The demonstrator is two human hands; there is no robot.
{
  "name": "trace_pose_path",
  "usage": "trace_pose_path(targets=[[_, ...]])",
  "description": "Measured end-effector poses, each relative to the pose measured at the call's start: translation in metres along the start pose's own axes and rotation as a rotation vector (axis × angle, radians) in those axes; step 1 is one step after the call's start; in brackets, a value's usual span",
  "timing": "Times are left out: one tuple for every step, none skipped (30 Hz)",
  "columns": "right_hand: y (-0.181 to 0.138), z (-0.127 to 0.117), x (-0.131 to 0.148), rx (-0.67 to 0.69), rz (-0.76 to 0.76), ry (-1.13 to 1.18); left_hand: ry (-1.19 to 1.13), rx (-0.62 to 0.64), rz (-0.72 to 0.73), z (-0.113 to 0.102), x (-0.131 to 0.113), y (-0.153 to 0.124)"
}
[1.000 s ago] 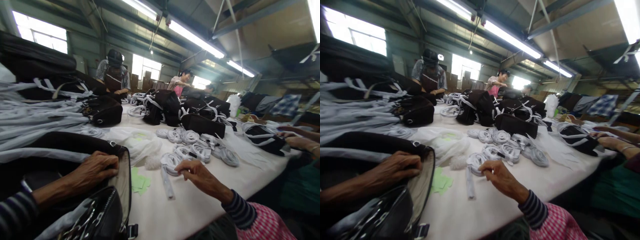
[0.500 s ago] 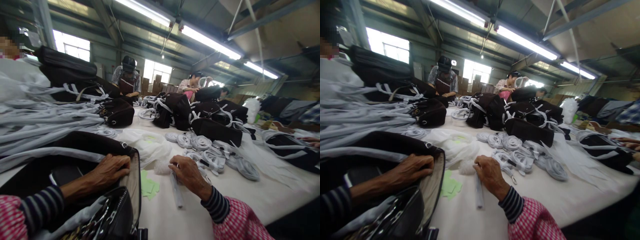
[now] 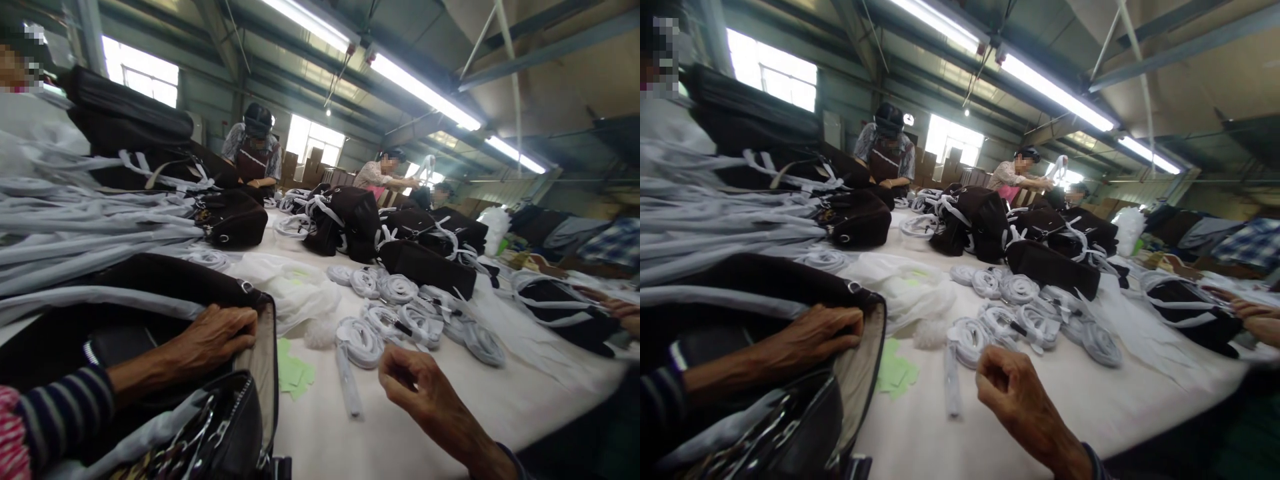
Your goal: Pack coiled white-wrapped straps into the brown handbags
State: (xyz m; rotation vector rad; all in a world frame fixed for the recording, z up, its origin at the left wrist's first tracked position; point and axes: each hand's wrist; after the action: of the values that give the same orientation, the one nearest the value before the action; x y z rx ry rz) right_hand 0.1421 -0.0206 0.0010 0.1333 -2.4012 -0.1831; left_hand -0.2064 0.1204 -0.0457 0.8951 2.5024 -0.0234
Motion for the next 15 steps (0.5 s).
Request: trace_pose_path(targets=[[-0.010,-0.005,-0.006,0.029,0.039,0.000,-0.004,0.003,-0.004,-0.001,-0.002,0.000],[-0.019,-0.010,-0.012,0.056,0.077,-0.011,-0.005,0.004,-0.005,-0.002,-0.002,0.001],[-0.026,-0.014,-0.019,0.078,0.105,-0.029,-0.004,0.004,-0.004,-0.002,-0.003,0.001],[-0.031,-0.017,-0.024,0.086,0.123,-0.052,0.000,0.004,-0.001,-0.002,-0.002,0.001],[-0.033,-0.021,-0.029,0.073,0.132,-0.080,0.004,0.006,0.003,-0.001,-0.001,0.002],[-0.033,-0.023,-0.030,0.037,0.132,-0.104,0.008,0.009,0.007,0.000,0.000,0.002],[-0.030,-0.025,-0.030,-0.013,0.124,-0.121,0.010,0.011,0.011,0.001,0.002,0.002],[-0.025,-0.026,-0.027,-0.067,0.109,-0.128,0.011,0.011,0.016,0.002,0.004,0.002],[-0.017,-0.026,-0.022,-0.114,0.090,-0.127,0.009,0.008,0.021,0.003,0.006,0.002],[-0.008,-0.024,-0.016,-0.144,0.065,-0.127,0.008,0.003,0.026,0.004,0.007,0.002],[0.002,-0.020,-0.009,-0.153,0.026,-0.133,0.006,-0.005,0.029,0.005,0.009,0.002],[0.012,-0.014,-0.003,-0.139,-0.021,-0.162,0.005,-0.014,0.031,0.005,0.010,0.002],[0.023,-0.007,0.002,-0.116,-0.072,-0.216,0.003,-0.022,0.032,0.006,0.011,0.002],[0.034,0.003,0.006,-0.094,-0.127,-0.287,0.003,-0.027,0.032,0.006,0.011,0.002],[0.044,0.012,0.008,-0.075,-0.169,-0.364,0.005,-0.026,0.031,0.007,0.012,0.002]])
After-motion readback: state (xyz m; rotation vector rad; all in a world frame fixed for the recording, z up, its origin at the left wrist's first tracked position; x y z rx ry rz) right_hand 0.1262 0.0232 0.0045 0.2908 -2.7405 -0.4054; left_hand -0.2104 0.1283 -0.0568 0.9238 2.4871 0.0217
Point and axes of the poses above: each hand's wrist, its own y-axis towards the middle knuckle, its own z-axis out of the palm, x = y × z, and after that the axes turned 3 degrees about -x, right-handed
